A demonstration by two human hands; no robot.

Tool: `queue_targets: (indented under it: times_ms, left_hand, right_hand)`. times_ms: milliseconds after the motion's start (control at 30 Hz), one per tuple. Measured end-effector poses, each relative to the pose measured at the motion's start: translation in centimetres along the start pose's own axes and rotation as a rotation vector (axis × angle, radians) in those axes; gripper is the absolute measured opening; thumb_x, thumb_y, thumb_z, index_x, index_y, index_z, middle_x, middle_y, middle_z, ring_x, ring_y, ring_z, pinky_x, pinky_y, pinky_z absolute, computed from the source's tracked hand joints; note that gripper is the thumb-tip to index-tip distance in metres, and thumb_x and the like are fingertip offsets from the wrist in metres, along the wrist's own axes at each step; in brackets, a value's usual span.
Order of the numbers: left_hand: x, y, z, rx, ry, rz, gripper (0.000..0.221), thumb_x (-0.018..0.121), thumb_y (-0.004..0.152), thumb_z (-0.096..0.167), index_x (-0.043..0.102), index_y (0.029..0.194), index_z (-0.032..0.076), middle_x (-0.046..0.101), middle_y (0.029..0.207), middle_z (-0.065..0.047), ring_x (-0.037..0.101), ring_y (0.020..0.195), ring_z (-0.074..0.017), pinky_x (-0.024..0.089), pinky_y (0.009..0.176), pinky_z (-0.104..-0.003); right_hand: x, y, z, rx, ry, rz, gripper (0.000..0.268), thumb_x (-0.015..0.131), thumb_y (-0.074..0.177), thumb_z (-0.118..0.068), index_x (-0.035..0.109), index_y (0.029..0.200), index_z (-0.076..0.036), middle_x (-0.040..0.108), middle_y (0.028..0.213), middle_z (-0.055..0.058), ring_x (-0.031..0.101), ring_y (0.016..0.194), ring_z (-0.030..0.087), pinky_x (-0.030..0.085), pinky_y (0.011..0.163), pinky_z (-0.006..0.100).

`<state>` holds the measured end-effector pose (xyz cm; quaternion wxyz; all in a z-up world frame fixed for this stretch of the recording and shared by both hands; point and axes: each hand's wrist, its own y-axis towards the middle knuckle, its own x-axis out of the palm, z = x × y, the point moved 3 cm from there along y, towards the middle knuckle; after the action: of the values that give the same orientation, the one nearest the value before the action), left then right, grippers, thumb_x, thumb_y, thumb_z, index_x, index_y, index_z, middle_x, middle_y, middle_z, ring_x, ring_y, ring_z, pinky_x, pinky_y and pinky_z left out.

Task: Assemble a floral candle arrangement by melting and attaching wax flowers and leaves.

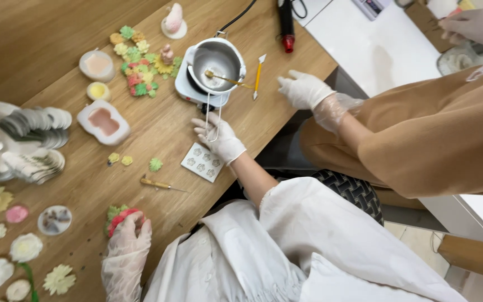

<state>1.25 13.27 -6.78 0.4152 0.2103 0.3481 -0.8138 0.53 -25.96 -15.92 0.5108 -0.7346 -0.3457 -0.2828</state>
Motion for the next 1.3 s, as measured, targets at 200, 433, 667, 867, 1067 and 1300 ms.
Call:
queue_targets:
  times_ms: [200,433,667,867,1067,1300]
  left_hand:
    - [1.4,0.9,1.0,-0.005,-0.038,-0.049,0.044,0.068,0.093,0.029,0.063,0.130,0.005,0.072,0.123,-0.014,0.072,0.106,-0.0273,0.056,0.091,-0.041]
    - [0.5,0.7,4.5,-0.078,0.034,-0.081,0.047,0.066,0.094,0.033,0.063,0.133,0.007,0.072,0.125,-0.015,0.070,0.110,-0.0292,0.055,0.093,-0.042]
    - [-0.5,0.5,7.9,-0.022,0.111,-0.017,0.043,0.066,0.093,0.034,0.065,0.128,0.009,0.070,0.124,-0.016,0.070,0.108,-0.0302,0.055,0.090,-0.043]
    - [0.7,0.3,7.6,0.031,0.038,0.035,0.039,0.067,0.093,0.031,0.065,0.125,0.009,0.071,0.115,-0.016,0.071,0.102,-0.0304,0.056,0.086,-0.043]
    - [0.4,-0.2,8.8,-0.007,0.113,0.010,0.039,0.066,0.094,0.033,0.063,0.126,0.011,0.071,0.113,-0.015,0.068,0.103,-0.0328,0.054,0.086,-0.046]
    - [0.5,0.0,9.1,0.072,0.166,0.024,0.039,0.063,0.097,0.034,0.061,0.127,0.010,0.070,0.115,-0.018,0.067,0.107,-0.0360,0.053,0.089,-0.047]
  right_hand:
    - [-3.5,3.7,0.4,-0.065,-0.083,0.072,0.023,0.049,0.107,-0.030,0.056,0.116,-0.010,0.073,0.111,0.017,0.072,0.073,0.024,0.060,0.058,0.033]
    - [-0.7,0.3,-0.7,-0.030,-0.168,0.172,0.020,0.053,0.108,-0.026,0.055,0.114,-0.008,0.074,0.107,0.020,0.070,0.071,0.023,0.059,0.058,0.032]
    - [-2.4,-1.9,-1.7,0.053,-0.138,0.103,0.025,0.054,0.101,-0.020,0.057,0.120,-0.004,0.074,0.100,0.019,0.068,0.071,0.024,0.056,0.062,0.032]
    - [-2.9,-5.2,-2.7,0.044,-0.167,0.107,0.026,0.054,0.105,-0.018,0.061,0.123,0.000,0.074,0.098,0.012,0.068,0.071,0.019,0.056,0.061,0.031]
    - [-4.0,-6.1,-3.3,0.048,-0.227,0.142,0.026,0.052,0.104,-0.017,0.061,0.121,0.001,0.073,0.096,0.011,0.069,0.071,0.020,0.056,0.061,0.031]
    - [-2.1,-8.7,-3.0,0.068,-0.333,0.087,0.027,0.052,0.105,-0.016,0.062,0.122,0.001,0.073,0.091,0.008,0.067,0.070,0.018,0.055,0.060,0.029]
